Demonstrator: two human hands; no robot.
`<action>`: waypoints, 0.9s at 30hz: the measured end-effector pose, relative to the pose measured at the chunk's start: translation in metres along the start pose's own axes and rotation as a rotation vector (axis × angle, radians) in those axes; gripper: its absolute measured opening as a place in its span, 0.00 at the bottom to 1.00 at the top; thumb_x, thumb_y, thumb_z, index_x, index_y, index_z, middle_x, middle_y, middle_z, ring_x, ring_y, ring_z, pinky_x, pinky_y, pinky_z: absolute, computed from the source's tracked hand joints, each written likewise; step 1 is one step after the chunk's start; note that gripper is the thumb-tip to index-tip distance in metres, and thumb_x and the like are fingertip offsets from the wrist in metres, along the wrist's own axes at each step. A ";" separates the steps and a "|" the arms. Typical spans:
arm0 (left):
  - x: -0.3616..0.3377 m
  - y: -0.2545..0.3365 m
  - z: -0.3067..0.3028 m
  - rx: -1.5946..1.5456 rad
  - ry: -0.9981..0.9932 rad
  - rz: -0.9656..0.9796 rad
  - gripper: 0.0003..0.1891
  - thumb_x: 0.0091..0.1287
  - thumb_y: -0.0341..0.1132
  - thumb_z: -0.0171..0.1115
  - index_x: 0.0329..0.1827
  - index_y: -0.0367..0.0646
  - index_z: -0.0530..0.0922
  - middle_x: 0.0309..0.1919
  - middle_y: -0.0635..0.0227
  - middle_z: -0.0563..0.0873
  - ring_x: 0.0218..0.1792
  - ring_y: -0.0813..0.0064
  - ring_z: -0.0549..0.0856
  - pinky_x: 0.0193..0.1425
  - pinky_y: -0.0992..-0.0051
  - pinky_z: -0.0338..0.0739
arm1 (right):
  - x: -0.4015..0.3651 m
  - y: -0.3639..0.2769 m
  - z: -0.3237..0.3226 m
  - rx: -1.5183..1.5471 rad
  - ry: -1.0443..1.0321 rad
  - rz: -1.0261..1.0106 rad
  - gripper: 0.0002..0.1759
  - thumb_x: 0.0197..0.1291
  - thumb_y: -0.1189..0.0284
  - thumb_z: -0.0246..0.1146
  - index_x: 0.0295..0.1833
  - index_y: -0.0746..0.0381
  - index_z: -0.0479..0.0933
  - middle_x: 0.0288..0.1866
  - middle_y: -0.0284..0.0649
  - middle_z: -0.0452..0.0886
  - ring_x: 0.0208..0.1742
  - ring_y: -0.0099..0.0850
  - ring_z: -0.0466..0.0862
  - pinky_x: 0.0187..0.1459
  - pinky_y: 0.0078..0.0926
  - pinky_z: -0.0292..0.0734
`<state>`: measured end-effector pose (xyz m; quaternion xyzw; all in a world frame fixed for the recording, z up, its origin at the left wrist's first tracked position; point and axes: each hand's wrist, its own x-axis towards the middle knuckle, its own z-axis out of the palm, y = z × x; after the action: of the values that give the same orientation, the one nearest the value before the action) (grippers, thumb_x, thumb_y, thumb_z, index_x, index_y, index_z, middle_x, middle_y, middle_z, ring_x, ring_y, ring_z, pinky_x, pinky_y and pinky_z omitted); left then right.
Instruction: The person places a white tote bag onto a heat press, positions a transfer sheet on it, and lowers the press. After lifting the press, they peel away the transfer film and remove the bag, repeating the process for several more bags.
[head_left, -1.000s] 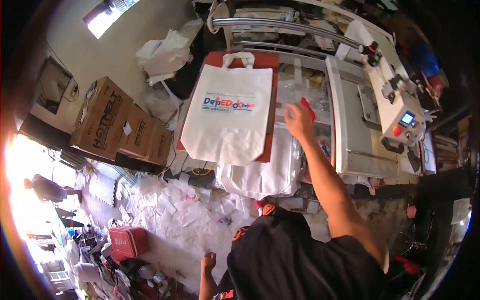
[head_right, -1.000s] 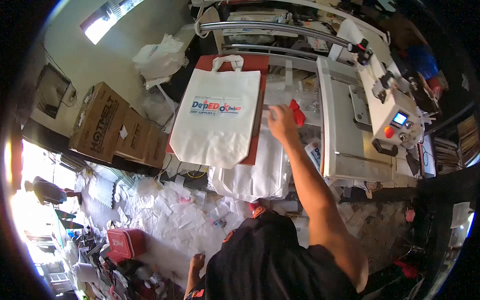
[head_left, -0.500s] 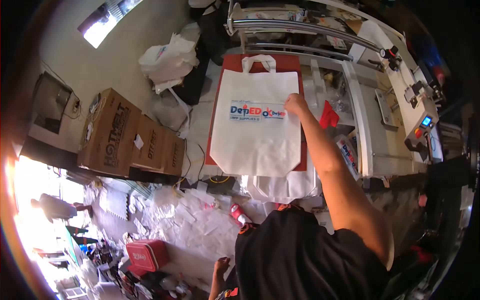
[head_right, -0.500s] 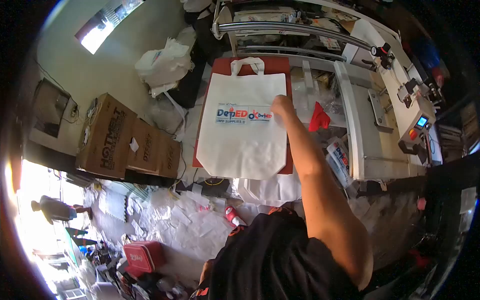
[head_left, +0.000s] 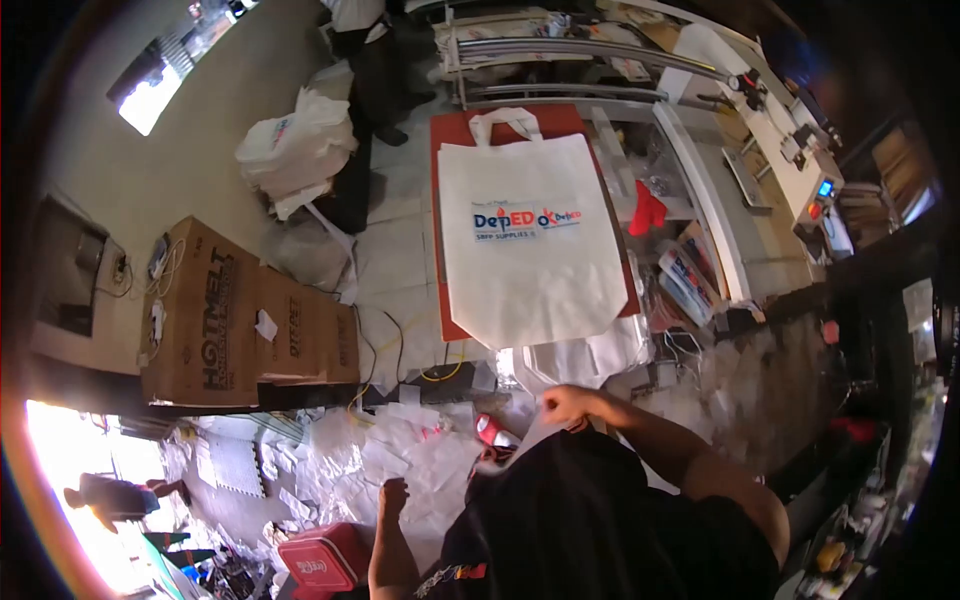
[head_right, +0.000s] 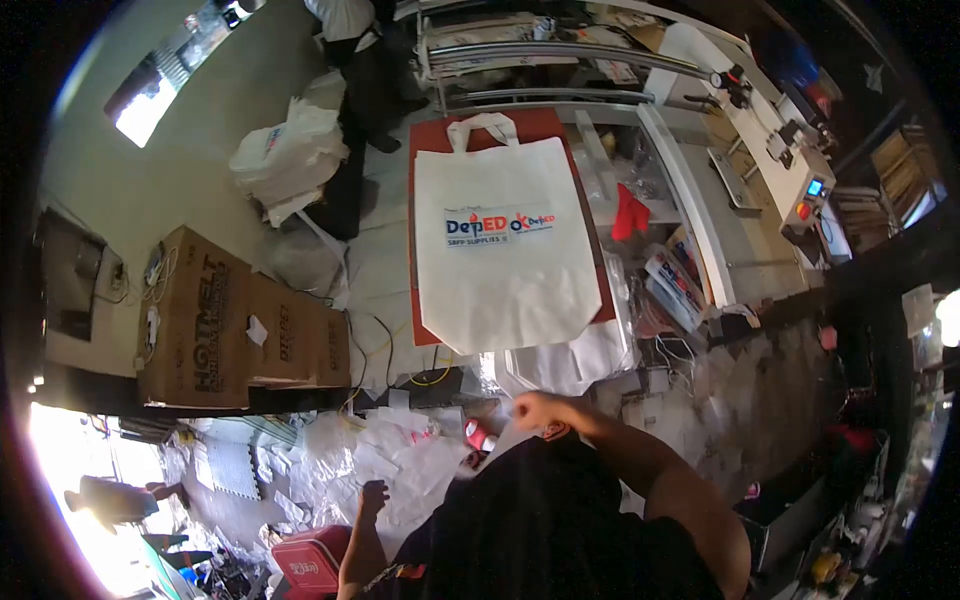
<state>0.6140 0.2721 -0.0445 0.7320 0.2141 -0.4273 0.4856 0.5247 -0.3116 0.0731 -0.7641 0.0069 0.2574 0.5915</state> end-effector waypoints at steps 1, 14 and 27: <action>0.021 -0.007 -0.001 0.227 -0.025 0.207 0.12 0.54 0.36 0.72 0.41 0.46 0.85 0.41 0.67 0.89 0.45 0.60 0.87 0.48 0.60 0.84 | -0.023 0.069 -0.008 0.202 0.169 0.402 0.09 0.56 0.66 0.71 0.36 0.59 0.81 0.33 0.34 0.83 0.35 0.26 0.82 0.37 0.30 0.78; -0.005 0.125 0.124 0.656 -0.082 0.174 0.20 0.73 0.42 0.57 0.54 0.33 0.82 0.42 0.57 0.89 0.36 0.69 0.89 0.42 0.72 0.85 | -0.303 0.185 -0.059 -0.140 1.928 0.886 0.16 0.62 0.68 0.60 0.49 0.66 0.84 0.49 0.55 0.85 0.47 0.53 0.85 0.52 0.45 0.80; -0.125 0.055 0.194 1.127 -0.170 0.755 0.12 0.71 0.38 0.54 0.39 0.43 0.84 0.38 0.52 0.88 0.40 0.49 0.87 0.47 0.56 0.82 | -0.018 0.252 -0.165 -0.366 1.221 0.980 0.33 0.54 0.53 0.73 0.56 0.64 0.74 0.58 0.49 0.73 0.61 0.47 0.75 0.52 0.46 0.80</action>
<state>0.5049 0.0873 0.0569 0.8615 -0.3499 -0.3306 0.1612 0.4930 -0.5428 -0.1187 -0.7648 0.6215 0.0214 0.1684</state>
